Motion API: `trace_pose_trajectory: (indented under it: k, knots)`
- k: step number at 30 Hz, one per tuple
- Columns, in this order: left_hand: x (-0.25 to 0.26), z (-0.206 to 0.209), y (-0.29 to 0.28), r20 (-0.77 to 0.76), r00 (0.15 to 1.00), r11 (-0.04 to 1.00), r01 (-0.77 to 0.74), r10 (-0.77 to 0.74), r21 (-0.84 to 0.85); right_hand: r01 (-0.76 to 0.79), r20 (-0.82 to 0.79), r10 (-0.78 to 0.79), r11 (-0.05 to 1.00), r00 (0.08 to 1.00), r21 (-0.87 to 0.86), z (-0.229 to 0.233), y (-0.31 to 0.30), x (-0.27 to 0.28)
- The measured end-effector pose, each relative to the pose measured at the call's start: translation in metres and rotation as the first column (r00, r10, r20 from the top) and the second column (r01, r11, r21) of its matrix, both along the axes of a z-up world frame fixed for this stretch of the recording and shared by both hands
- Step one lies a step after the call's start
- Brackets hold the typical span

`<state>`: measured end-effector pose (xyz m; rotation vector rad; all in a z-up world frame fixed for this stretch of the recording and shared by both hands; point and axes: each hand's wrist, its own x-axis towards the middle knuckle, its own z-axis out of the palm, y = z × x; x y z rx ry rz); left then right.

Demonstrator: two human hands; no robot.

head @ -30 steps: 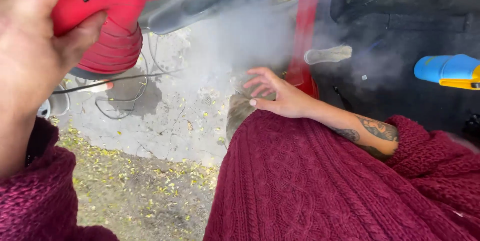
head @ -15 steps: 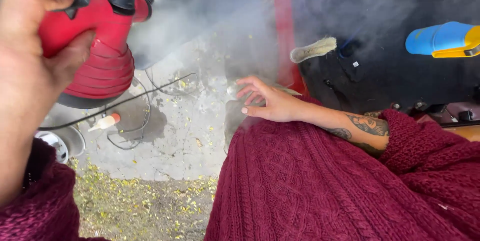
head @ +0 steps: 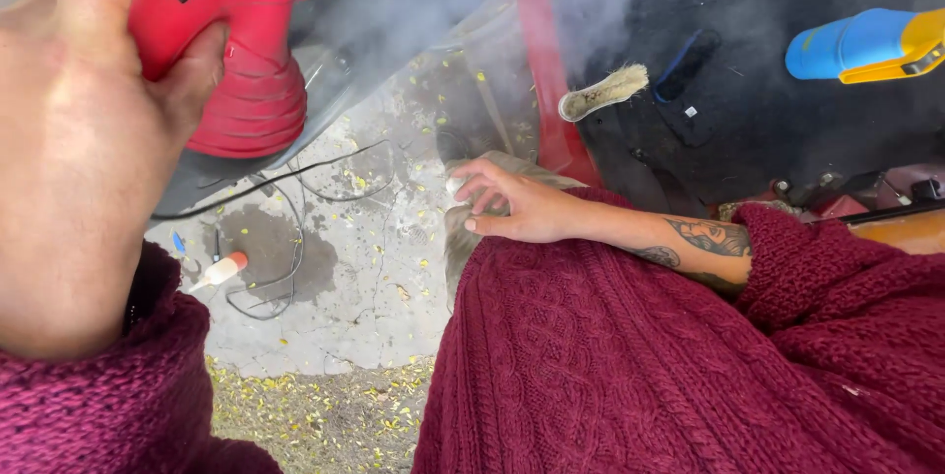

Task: The person uses a handheld steam cleaner to clean the interior of a red car. They direct the steam nozzle into the open trunk area, focusing on the black plastic lining and floor mats. The person moves the tool around to cover different sections of the trunk's interior surfaces.

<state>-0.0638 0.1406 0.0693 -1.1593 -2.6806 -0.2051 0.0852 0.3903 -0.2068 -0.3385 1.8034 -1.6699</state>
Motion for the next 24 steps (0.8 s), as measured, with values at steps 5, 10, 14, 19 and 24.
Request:
trace_pose_trajectory:
  k: [5,10,14,19,24]
  knots:
    - [-0.004,-0.003,0.009,0.001,1.000,1.000,0.014,-0.014,0.009,0.017,0.012,-0.017,1.000,1.000,-0.006,0.002,0.002,-0.002]
    - [-0.009,0.009,0.045,-0.098,0.994,0.991,-0.050,0.038,-0.122,0.025,0.016,-0.025,1.000,1.000,0.012,0.001,0.000,-0.001]
    - [-0.025,-0.016,0.036,-0.127,0.986,0.994,0.104,-0.107,-0.031,0.029,0.007,-0.030,1.000,1.000,0.005,-0.005,-0.003,-0.002]
    - [-0.036,-0.021,0.054,-0.196,0.978,0.995,0.047,-0.064,-0.089,0.039,0.011,-0.039,0.999,0.999,-0.024,-0.004,-0.003,0.000]
    - [-0.033,-0.019,0.059,-0.172,0.976,0.991,0.129,-0.134,-0.041,0.055,0.013,-0.055,0.997,0.998,-0.046,-0.007,-0.006,-0.001]
